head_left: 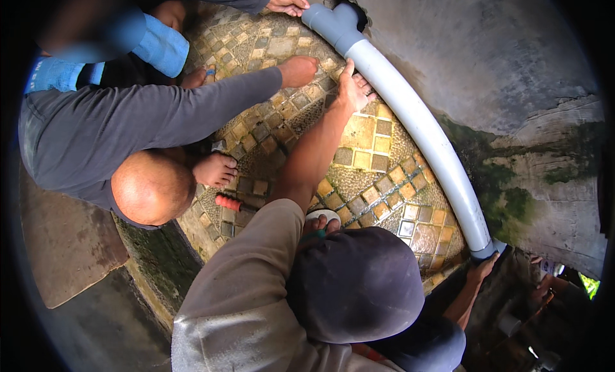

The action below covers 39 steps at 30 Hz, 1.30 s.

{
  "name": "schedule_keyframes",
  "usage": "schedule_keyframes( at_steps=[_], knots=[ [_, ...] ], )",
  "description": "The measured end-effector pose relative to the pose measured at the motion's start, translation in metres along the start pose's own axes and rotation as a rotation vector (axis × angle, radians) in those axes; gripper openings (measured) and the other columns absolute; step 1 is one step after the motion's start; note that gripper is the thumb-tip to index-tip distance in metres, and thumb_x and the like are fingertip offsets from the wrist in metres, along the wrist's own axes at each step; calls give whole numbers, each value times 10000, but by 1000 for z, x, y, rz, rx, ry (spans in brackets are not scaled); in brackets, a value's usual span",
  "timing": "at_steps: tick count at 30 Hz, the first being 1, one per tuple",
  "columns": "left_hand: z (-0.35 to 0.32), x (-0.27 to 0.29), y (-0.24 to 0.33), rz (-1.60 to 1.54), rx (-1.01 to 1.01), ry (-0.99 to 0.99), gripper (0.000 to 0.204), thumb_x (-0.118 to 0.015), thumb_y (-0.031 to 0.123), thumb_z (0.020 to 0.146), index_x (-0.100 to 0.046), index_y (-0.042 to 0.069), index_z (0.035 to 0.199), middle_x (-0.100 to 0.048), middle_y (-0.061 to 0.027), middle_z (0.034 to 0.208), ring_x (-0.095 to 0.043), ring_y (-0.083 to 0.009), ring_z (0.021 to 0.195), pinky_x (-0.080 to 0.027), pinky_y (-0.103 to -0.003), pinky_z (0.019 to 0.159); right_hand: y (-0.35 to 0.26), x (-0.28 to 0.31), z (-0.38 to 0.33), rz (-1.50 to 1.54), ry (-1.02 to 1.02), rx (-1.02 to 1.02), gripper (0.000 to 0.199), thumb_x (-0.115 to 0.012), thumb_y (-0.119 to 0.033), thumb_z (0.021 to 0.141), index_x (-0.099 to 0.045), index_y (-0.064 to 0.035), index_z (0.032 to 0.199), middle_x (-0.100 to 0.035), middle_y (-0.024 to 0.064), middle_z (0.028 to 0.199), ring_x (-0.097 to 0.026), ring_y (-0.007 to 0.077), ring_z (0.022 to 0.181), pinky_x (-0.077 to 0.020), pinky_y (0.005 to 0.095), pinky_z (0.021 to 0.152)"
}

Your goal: The person assembles sections of PVC piping by applying adhesive to a joint and connecting a long pipe to an elbow fitting on the ground.

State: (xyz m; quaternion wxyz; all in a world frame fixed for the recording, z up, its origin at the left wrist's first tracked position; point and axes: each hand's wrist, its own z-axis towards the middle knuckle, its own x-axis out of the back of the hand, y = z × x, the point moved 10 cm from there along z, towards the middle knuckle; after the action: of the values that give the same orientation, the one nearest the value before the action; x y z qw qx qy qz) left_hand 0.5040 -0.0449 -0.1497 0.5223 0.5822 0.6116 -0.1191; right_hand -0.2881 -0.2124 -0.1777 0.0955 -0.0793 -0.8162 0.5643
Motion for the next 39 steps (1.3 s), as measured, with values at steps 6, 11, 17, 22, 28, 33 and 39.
schedule_keyframes(
  at_steps=[6, 11, 17, 22, 28, 33, 39],
  knots=[
    [-5, -13, 3, 116, -4, -35, 1046, -508, 726, 1027, -258, -88, 1633, -367, -219, 1676, -283, -336, 1603, -164, -561, 1316, -48, 41, 38, -303, -21, 367, 658, -484, -451, 1120, -447, 5, 1593, -495, 243, 1582, -506, 377, 1438, -425, 511, 1170],
    [-151, 49, 51, 1108, -467, 52, 337, -718, 234, 1012, -686, 49, 1292, -746, -103, 1216, -681, -217, 1204, -525, -388, 1036, -30, 17, -63, -760, 287, 440, 654, -714, -358, 1054, -496, 27, 1536, -638, 302, 1344, -659, 401, 1185, -563, 490, 1022],
    [-357, 119, 57, 1852, -623, 207, 415, -791, 177, 907, -681, 61, 1290, -680, -154, 1303, -650, -349, 1230, -508, -458, 1045, -13, 12, -174, -301, -64, 288, 533, -765, -236, 1021, -573, 19, 1448, -659, 204, 1222, -654, 292, 1070, -563, 427, 944],
    [-447, 197, 87, 2276, -460, 244, 519, -835, 178, 850, -654, 94, 1328, -622, -136, 1349, -569, -375, 1334, -463, -521, 1074, -3, -26, -196, -328, -191, 213, 495, -763, -233, 1025, -599, 14, 1421, -635, 143, 1119, -592, 228, 955, -499, 377, 844],
    [-430, 225, 88, 2311, -281, 2, 532, -804, 141, 832, -641, 109, 1338, -603, -140, 1302, -564, -374, 1293, -470, -517, 1041, -6, -59, -208, -330, -265, 185, 451, -761, -229, 1029, -631, 7, 1390, -606, 69, 996, -518, 152, 817, -424, 316, 723],
    [-373, 191, 167, 2031, -769, 501, 397, -692, 112, 868, -656, 81, 1262, -667, -227, 1187, -649, -422, 1147, -500, -538, 1003, -6, -78, -223, -318, -279, 178, 414, -759, -226, 1032, -657, 2, 1363, -582, 8, 893, -456, 89, 702, -361, 266, 622],
    [-298, 339, 291, 2139, -51, 1101, 498, -685, 441, 984, -764, -50, 995, -760, -314, 1054, -742, -478, 1036, -589, -537, 917, -5, -108, -236, -330, -326, 167, 378, -749, -208, 1039, -673, -4, 1348, -565, -49, 790, -406, 28, 602, -306, 223, 533]
  ],
)
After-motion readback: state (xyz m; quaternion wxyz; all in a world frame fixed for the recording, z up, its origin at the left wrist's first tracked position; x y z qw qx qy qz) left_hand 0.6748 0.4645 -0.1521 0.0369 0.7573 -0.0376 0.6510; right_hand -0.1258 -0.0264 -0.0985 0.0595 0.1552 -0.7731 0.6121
